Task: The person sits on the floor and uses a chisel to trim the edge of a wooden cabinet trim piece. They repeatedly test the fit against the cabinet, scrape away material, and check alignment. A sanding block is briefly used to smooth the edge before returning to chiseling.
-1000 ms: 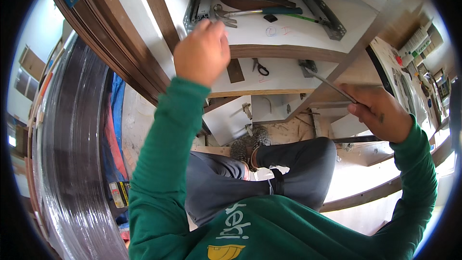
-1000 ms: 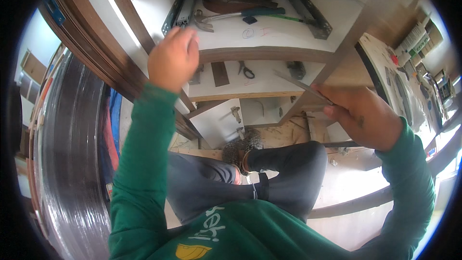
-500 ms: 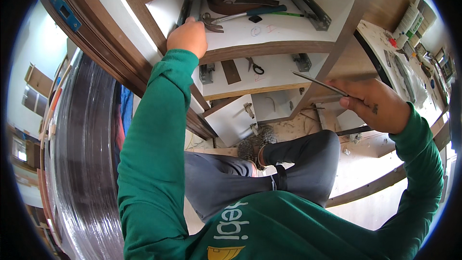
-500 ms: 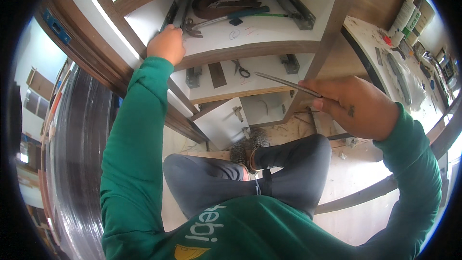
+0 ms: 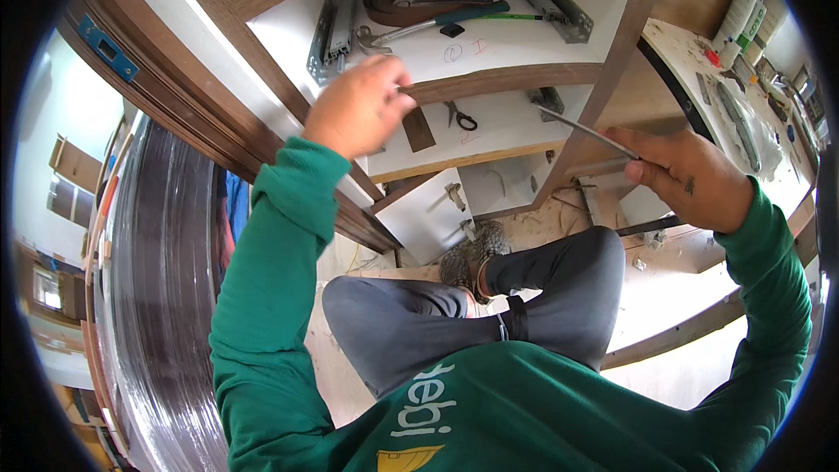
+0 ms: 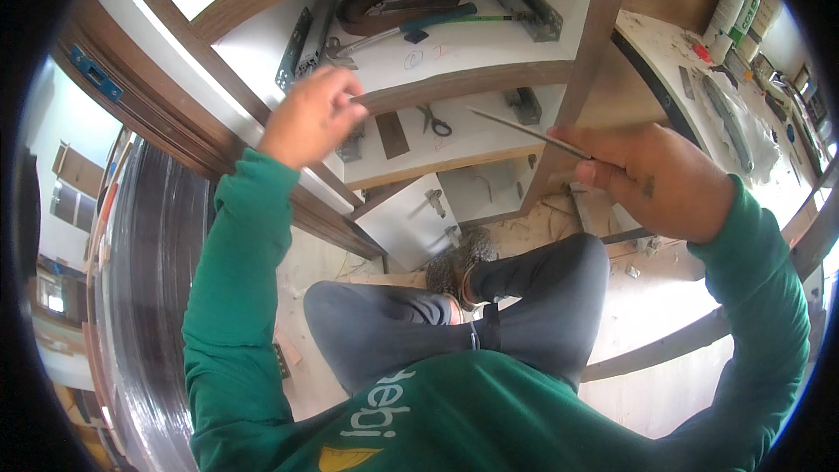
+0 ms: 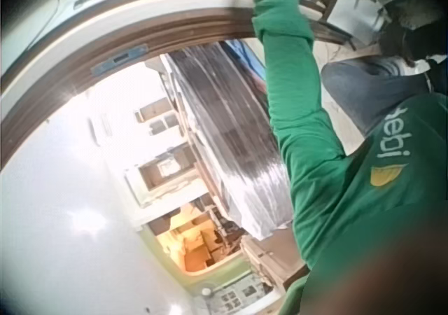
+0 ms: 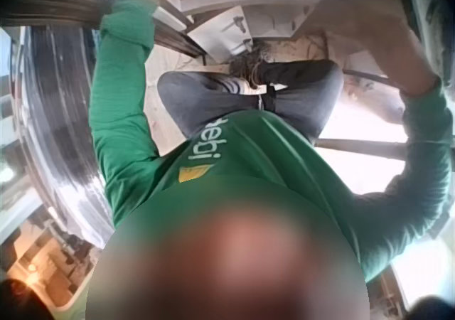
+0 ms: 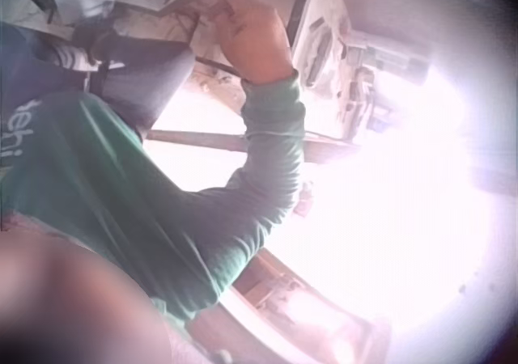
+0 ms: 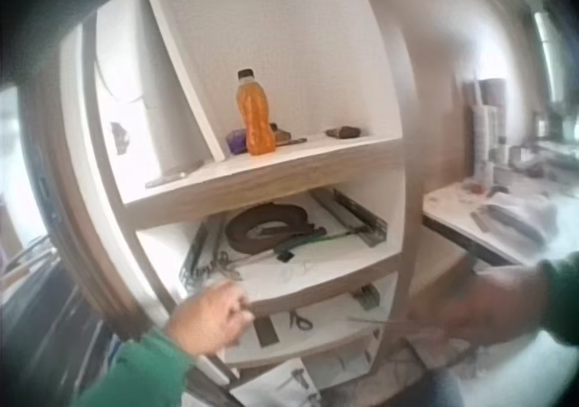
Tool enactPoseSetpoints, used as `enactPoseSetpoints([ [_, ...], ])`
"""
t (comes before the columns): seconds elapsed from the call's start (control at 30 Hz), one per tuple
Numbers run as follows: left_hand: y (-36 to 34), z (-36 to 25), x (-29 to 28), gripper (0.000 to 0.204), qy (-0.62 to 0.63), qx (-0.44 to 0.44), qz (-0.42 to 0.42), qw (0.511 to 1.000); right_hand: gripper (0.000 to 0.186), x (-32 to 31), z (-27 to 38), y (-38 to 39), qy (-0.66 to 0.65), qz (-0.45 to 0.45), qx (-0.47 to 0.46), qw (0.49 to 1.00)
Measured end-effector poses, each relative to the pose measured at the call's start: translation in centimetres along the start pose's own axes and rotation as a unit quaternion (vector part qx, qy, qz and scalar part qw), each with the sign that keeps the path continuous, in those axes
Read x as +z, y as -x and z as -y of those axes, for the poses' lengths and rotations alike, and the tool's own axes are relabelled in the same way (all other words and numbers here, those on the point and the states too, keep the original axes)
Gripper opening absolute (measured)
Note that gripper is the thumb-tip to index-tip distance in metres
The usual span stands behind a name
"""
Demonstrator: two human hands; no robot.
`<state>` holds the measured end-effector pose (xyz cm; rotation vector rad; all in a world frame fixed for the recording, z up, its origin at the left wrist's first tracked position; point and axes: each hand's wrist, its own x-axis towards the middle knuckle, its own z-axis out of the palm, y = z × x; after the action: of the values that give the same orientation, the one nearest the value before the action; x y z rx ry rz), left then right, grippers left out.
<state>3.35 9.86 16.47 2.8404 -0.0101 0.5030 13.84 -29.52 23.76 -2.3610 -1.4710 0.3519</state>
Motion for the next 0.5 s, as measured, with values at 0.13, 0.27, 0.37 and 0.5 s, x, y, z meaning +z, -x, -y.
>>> enactPoseSetpoints([
  [0.13,0.3,-2.7,3.0,0.038,-0.054,0.149,-0.085,0.984,0.044,-0.3,-0.3,-0.2,-0.015,0.037,0.066,0.997],
  [0.27,-0.4,-2.8,5.3,0.053,-0.171,0.107,-0.114,0.973,0.045,1.6,-1.3,-0.2,0.015,-0.037,-0.034,0.999],
  [0.37,-0.1,-2.6,6.3,0.054,-0.197,0.097,-0.119,0.968,0.045,2.1,-2.6,0.5,-0.018,-0.05,-0.038,0.998],
  [0.5,1.1,-2.5,6.3,0.054,-0.235,0.092,-0.148,0.956,0.031,0.8,-3.3,1.0,0.005,-0.031,0.027,0.999],
])
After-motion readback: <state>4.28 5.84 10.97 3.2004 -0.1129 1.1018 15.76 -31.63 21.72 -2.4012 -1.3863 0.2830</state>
